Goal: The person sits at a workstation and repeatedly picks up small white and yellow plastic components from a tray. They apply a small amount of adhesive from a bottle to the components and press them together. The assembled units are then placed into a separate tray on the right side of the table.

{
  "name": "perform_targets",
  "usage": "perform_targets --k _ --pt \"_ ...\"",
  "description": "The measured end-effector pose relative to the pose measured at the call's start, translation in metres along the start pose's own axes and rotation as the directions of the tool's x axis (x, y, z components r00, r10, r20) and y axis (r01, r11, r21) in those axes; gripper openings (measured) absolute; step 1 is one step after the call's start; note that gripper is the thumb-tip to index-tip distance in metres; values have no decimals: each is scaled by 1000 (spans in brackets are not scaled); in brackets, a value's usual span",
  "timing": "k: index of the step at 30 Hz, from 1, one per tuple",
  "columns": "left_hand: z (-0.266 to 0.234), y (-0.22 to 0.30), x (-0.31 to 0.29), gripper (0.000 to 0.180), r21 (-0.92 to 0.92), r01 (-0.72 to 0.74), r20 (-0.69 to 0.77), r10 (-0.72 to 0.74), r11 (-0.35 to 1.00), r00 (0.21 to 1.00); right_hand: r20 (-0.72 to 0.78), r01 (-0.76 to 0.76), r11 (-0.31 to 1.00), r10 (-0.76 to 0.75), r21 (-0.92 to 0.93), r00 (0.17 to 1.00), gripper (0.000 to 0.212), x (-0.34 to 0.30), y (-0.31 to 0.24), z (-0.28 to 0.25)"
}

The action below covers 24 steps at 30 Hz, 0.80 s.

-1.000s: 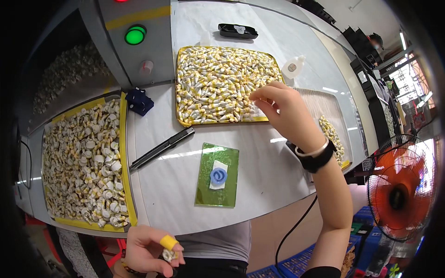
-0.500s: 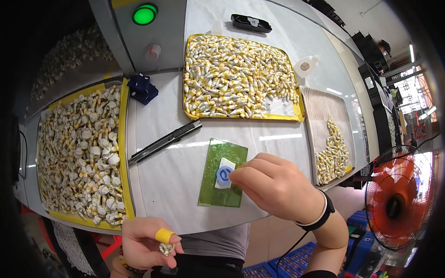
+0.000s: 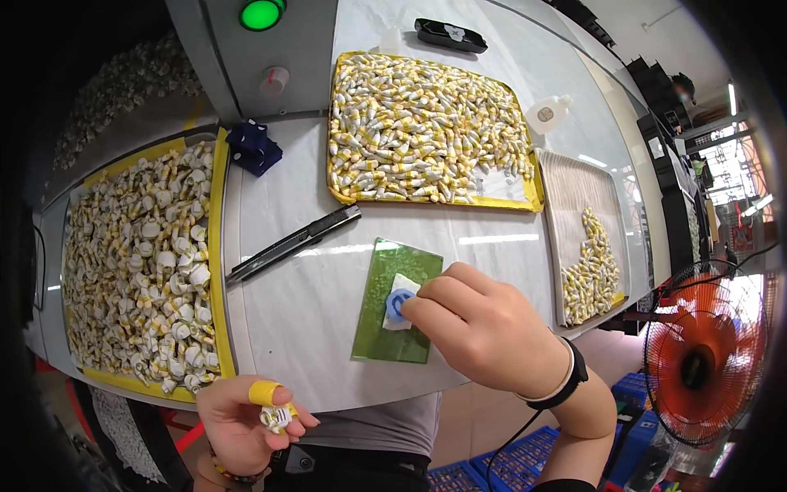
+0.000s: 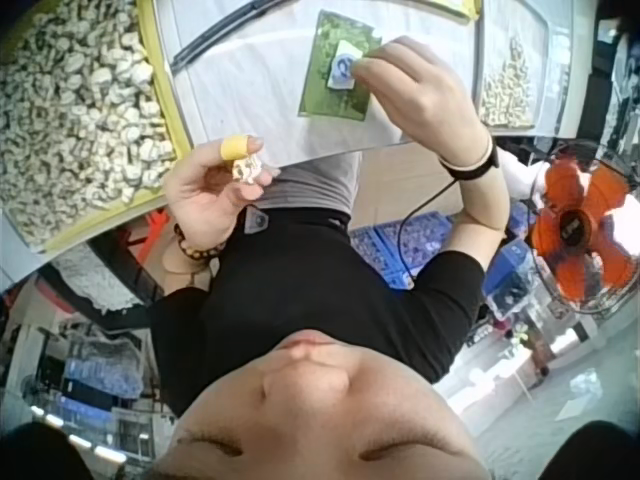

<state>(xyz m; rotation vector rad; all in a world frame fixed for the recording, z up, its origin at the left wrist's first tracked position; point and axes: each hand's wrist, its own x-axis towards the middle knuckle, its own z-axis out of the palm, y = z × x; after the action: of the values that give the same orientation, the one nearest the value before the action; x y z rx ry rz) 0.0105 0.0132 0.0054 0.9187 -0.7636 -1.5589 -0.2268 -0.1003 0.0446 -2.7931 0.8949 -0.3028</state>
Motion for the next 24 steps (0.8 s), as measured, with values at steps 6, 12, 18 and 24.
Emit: perform_targets --k 6,12,18,24 --pt "5 7 9 53 -199 366 187 -331 909 925 -182 1 906 84 424 980 21 10 -22 -16" --pt "-6 -6 15 41 -315 617 554 -388 721 736 -337 293 788 -117 541 934 17 22 -33 -11" --pt "-5 -7 16 39 -359 676 591 -405 643 698 -355 404 770 -246 493 902 17 28 -32 -4" --pt "-5 -5 19 35 -306 711 637 -418 634 647 -377 444 757 -279 479 883 11 33 -35 -6"
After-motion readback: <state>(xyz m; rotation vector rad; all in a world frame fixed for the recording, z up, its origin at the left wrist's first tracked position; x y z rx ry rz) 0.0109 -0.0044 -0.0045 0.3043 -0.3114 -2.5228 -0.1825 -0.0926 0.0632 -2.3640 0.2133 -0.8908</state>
